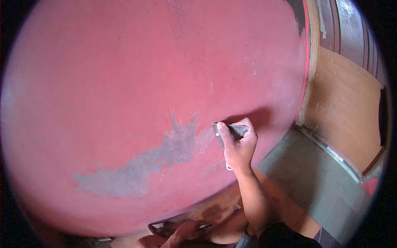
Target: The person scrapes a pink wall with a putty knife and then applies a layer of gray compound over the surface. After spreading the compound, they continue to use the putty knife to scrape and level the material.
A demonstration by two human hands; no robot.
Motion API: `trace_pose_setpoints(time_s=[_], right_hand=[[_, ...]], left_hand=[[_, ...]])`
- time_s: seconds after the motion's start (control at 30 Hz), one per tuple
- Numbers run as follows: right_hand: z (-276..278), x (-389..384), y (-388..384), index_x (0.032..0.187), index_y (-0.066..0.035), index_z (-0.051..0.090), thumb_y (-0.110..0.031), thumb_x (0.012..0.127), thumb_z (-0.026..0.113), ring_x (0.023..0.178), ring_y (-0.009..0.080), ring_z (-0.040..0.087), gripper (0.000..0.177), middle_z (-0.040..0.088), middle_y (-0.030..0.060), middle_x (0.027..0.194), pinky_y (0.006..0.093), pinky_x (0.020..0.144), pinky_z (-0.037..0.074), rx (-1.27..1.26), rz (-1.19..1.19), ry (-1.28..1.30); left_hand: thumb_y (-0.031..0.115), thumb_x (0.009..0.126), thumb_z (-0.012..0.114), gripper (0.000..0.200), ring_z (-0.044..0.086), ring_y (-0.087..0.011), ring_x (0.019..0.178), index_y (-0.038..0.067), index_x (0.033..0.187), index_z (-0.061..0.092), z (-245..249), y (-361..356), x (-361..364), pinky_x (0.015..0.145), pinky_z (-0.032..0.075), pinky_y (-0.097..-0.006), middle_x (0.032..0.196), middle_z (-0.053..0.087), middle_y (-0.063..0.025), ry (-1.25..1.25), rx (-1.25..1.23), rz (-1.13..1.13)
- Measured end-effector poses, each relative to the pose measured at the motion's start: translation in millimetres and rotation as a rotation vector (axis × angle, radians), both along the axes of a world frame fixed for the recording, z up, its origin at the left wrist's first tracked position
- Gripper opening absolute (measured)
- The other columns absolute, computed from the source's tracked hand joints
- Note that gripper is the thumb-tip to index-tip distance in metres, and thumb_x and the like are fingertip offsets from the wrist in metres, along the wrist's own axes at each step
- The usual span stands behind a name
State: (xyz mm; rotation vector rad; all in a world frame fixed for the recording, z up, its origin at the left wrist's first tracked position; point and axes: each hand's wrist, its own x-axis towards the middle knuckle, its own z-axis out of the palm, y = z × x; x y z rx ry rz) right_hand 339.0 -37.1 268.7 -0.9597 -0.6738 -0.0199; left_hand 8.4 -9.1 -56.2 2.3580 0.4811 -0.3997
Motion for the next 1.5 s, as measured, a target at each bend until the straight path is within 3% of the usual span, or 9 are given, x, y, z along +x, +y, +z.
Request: trace_pose_setpoints(time_s=[0.37,0.53,0.67,0.87,0.97,1.13,1.27,1.37,1.5], right_hand=[[-3,-4,2,0.093,-0.002,0.062,-0.013,0.096,0.087,0.074,0.0061,0.066,0.028,0.075,0.004,0.081,0.0282,0.066,0.054,-0.034,0.026,-0.022],[-7,-30,6,0.088,-0.005,0.063,-0.017,0.094,0.089,0.07,0.0062,0.063,0.03,0.074,0.0012,0.079,0.03,0.065,0.053,-0.042,0.039,-0.202],[0,-12,10,0.09,-0.005,0.061,-0.017,0.098,0.087,0.07,0.0056,0.061,0.03,0.072,0.0001,0.077,0.0267,0.062,0.05,0.054,-0.106,0.013],[-15,-25,9,0.092,-0.005,0.059,-0.013,0.098,0.086,0.074,0.0055,0.062,0.029,0.069,0.0004,0.081,0.0261,0.067,0.052,-0.026,-0.082,-0.115],[-11,-25,10,0.088,-0.005,0.06,-0.017,0.096,0.089,0.071,0.0051,0.06,0.032,0.069,-0.0013,0.075,0.0269,0.065,0.051,0.007,-0.097,-0.107],[-6,-19,15,0.089,-0.005,0.06,-0.013,0.097,0.088,0.071,0.0051,0.062,0.03,0.073,0.0015,0.078,0.0265,0.064,0.051,0.106,-0.126,0.032],[-10,-27,6,0.092,-0.005,0.058,-0.016,0.097,0.088,0.073,0.0052,0.061,0.033,0.069,0.0008,0.08,0.0263,0.066,0.051,-0.039,-0.088,-0.15],[-9,-21,12,0.091,-0.004,0.06,-0.015,0.097,0.088,0.07,0.0043,0.06,0.03,0.072,0.0013,0.078,0.0258,0.063,0.05,0.059,-0.075,-0.04],[-20,-25,20,0.092,-0.003,0.06,-0.015,0.097,0.087,0.071,0.0054,0.061,0.03,0.071,0.0013,0.08,0.0261,0.063,0.05,0.067,-0.052,-0.041]], left_hand=[[0.048,0.101,0.07,0.065,0.07,-0.0408,0.128,0.022,0.159,0.058,30,-4,12,0.109,0.055,-0.0499,0.139,0.073,-0.0192,0.078,-0.036,0.027],[0.048,0.1,0.07,0.067,0.07,-0.0398,0.129,0.02,0.16,0.057,-5,5,2,0.108,0.055,-0.0491,0.14,0.073,-0.0183,-0.014,-0.059,0.006],[0.049,0.1,0.07,0.069,0.07,-0.0381,0.13,0.019,0.16,0.057,28,-12,8,0.109,0.055,-0.0477,0.141,0.073,-0.018,0.157,0.0,0.146],[0.05,0.101,0.07,0.067,0.072,-0.0384,0.126,0.02,0.159,0.057,-5,5,4,0.106,0.056,-0.048,0.14,0.073,-0.0181,-0.042,-0.063,0.049],[0.048,0.1,0.07,0.066,0.073,-0.039,0.123,0.021,0.159,0.057,12,-3,11,0.103,0.057,-0.0491,0.138,0.074,-0.0184,-0.102,-0.082,-0.011],[0.046,0.1,0.069,0.066,0.073,-0.0415,0.12,0.02,0.159,0.057,13,-4,0,0.102,0.057,-0.0504,0.134,0.075,-0.0195,-0.059,0.003,0.042],[0.044,0.101,0.068,0.064,0.072,-0.0421,0.121,0.02,0.159,0.057,24,-1,13,0.103,0.057,-0.0501,0.134,0.075,-0.0193,0.032,-0.064,0.116],[0.043,0.101,0.068,0.063,0.071,-0.0416,0.124,0.019,0.158,0.057,16,-4,12,0.104,0.057,-0.0496,0.135,0.075,-0.0199,-0.058,0.085,-0.008],[0.04,0.101,0.068,0.061,0.07,-0.0416,0.126,0.018,0.157,0.059,24,-6,8,0.105,0.056,-0.0498,0.135,0.074,-0.0211,-0.077,-0.043,0.021]])
